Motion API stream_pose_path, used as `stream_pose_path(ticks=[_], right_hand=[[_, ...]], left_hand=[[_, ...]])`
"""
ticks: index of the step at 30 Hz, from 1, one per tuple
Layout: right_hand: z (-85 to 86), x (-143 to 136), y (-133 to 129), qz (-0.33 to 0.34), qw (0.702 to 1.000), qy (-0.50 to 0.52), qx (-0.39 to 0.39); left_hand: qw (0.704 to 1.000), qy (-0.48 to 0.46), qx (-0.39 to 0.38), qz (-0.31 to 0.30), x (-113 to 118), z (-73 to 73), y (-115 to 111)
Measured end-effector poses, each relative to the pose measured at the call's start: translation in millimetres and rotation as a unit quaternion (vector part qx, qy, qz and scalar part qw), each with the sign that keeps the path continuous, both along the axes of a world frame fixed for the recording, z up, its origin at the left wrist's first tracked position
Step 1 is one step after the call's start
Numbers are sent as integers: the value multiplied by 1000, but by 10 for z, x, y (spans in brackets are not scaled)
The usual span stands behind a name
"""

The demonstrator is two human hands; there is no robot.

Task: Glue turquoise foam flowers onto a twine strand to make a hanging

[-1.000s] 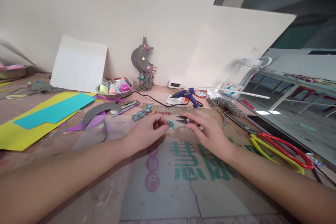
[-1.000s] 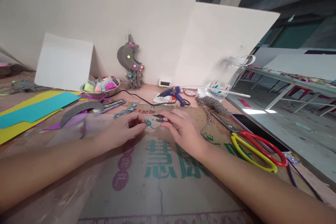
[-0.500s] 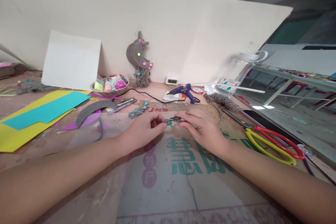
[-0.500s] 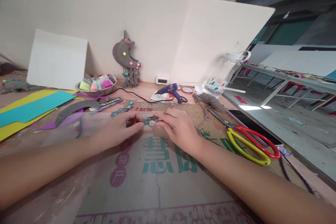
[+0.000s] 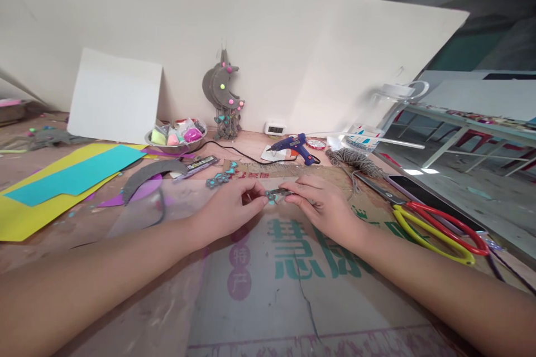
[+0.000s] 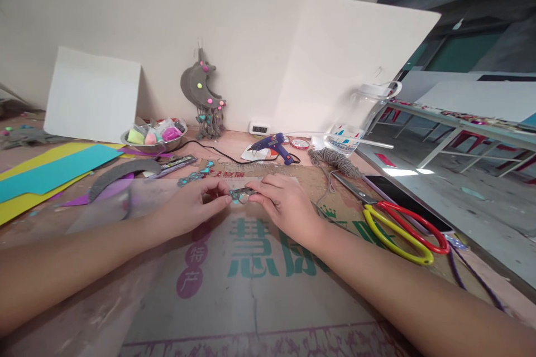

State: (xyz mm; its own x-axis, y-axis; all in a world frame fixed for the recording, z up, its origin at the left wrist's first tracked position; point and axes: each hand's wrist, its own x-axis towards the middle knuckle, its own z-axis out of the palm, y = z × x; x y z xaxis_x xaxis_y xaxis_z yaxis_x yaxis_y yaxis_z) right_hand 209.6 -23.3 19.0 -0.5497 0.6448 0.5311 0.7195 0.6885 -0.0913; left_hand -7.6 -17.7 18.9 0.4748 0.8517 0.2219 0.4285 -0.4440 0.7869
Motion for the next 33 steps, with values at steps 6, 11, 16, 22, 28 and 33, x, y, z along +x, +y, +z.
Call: stream_pose_path(ticks=[6,11,16,22,28,33], right_hand=[[-16,0,-1,6,1000,19,-14],[-13,-9,-17,-8,999,28,-22],[5,-16,-35,-12,999,28,-19],[14,-13,-35,-12,999,28,-15],[11,-6,-31,-5,1000,5,-17],[12,-21,-40,-3,1000,-2,-15]], left_hand=[[1000,1,0,-3,2,1,-2],[1000,4,-16,5,6,27,-13],[999,8,-20,26,2,19,3],[1000,9,-19,20,-3,17,8],[1000,7,-22,13,-6,30,-3],[1000,-6,-25,10,-6,14,16]])
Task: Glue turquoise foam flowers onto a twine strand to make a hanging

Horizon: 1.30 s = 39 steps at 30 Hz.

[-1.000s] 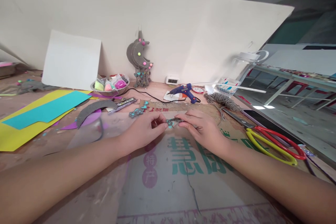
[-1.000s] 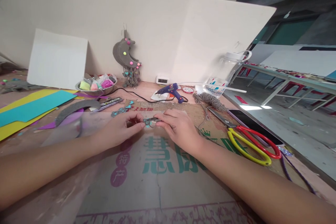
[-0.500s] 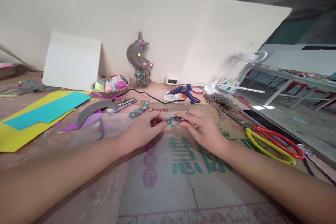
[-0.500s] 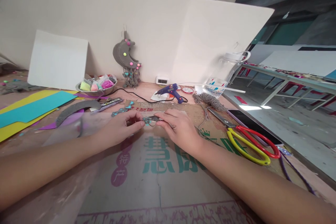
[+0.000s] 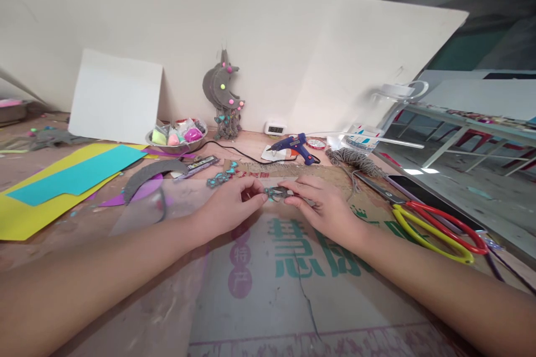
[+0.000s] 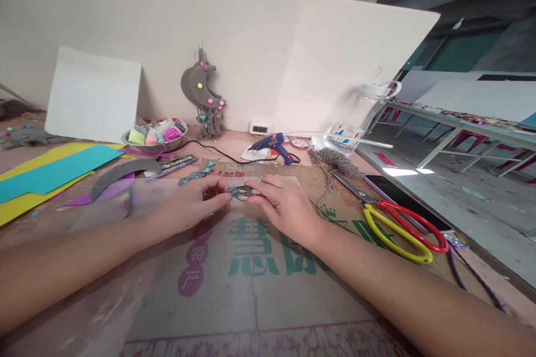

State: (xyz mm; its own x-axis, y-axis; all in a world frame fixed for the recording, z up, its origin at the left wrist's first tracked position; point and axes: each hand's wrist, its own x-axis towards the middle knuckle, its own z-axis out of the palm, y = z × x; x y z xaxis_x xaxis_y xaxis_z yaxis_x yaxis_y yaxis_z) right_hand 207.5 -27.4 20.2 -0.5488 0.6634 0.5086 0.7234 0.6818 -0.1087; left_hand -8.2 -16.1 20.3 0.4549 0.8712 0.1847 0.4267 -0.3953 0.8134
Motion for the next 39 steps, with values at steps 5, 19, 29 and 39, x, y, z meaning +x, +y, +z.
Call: stream_pose_path(ticks=[5,19,29,39], right_hand=[[10,-3,-8,-9,1000,9,20],[-37,50,15,-21,998,46,27],[-11,20,14,-12,999,22,42],[-3,9,14,0,999,10,31]], left_hand=[[999,-31,-21,12,-4,-33,35],[999,-38,-33,21,-16,-10,17],[1000,-5,-9,0,4,4,-1],[1000,-6,-3,-13,-3,5,-11]])
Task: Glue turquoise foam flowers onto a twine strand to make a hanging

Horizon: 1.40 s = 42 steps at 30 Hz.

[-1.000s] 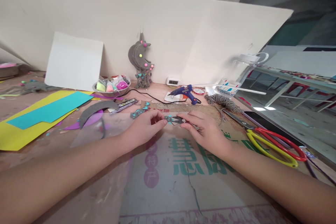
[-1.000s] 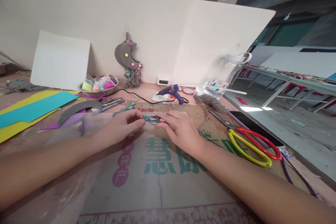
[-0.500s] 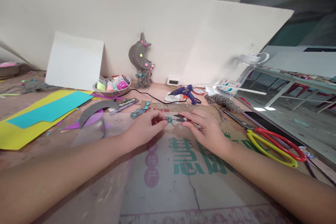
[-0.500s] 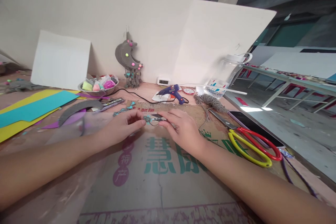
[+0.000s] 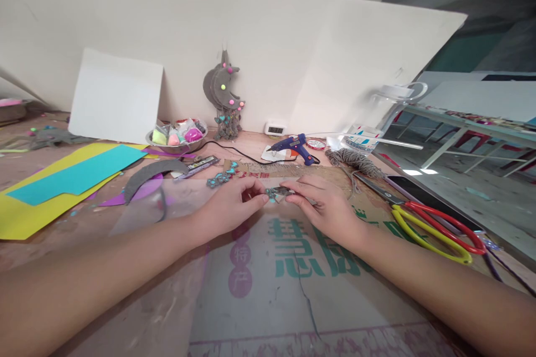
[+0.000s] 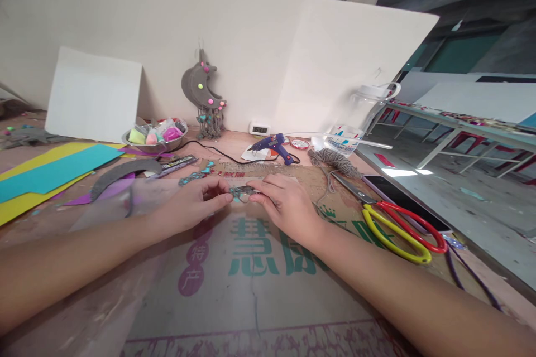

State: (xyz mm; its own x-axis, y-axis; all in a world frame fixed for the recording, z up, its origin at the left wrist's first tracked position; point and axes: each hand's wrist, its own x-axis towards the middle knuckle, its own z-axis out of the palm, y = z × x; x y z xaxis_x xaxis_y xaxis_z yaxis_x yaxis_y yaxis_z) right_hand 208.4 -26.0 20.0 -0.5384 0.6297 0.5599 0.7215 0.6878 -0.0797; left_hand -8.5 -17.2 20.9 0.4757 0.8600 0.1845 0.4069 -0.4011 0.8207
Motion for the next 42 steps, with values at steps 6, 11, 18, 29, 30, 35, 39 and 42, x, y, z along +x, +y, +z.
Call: stream_pose_path(ticks=[6,11,18,29,30,35,39,42], right_hand=[[-19,14,14,13,1000,21,-9],[-27,10,15,17,999,28,-12],[-16,-5,-10,-11,999,26,-16],[-13,9,5,-12,997,79,-23],[-14,11,7,-12,996,85,-19],[-26,27,23,-11,997,71,-12],[-35,38,29,-14,999,48,-11],[-30,33,25,-16,999,38,1]], left_hand=[[1000,-5,-5,-4,4,-8,0],[1000,-4,-4,-4,1,-7,10],[1000,-15,-9,12,-10,-44,52],[998,-50,-39,14,-10,-67,53],[998,-50,-41,14,-9,-68,53],[999,-39,-34,14,-7,-60,50],[999,-25,-16,16,-12,-50,48],[1000,-18,-11,19,-13,-54,45]])
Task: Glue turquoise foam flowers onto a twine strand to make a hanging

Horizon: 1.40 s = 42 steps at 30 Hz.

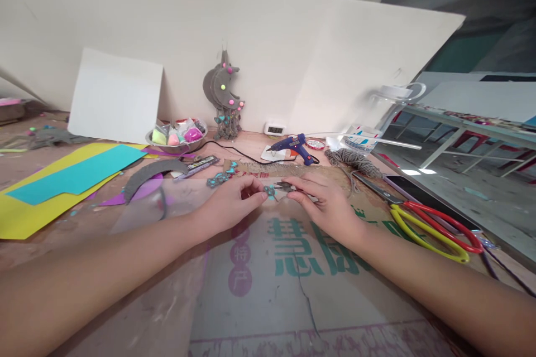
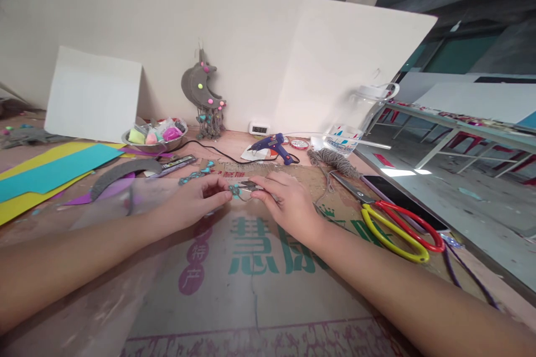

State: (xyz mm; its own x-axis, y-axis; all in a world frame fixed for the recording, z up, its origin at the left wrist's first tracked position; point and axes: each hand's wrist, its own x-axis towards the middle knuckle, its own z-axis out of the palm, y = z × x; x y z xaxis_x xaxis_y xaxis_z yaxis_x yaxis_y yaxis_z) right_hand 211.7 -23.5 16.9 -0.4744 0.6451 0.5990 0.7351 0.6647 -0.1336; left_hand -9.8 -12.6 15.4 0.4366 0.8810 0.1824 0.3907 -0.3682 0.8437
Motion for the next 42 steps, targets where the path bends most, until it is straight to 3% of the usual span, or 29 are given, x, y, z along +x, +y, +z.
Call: stream_pose_path(ticks=[20,26,34,39,42], right_hand=[[-2,-19,-5,20,1000,-9,-7],[25,-33,-40,-7,998,33,-45],[-6,1,55,-12,998,51,-26],[-23,21,98,-39,999,25,-22],[-17,8,74,-29,999,-22,-20]], left_hand=[[1000,15,9,-13,14,45,-24],[1000,4,-4,-10,5,19,-17],[1000,3,-3,5,10,4,2],[997,-49,58,16,-8,53,-48],[991,-34,123,-27,-10,76,-97]])
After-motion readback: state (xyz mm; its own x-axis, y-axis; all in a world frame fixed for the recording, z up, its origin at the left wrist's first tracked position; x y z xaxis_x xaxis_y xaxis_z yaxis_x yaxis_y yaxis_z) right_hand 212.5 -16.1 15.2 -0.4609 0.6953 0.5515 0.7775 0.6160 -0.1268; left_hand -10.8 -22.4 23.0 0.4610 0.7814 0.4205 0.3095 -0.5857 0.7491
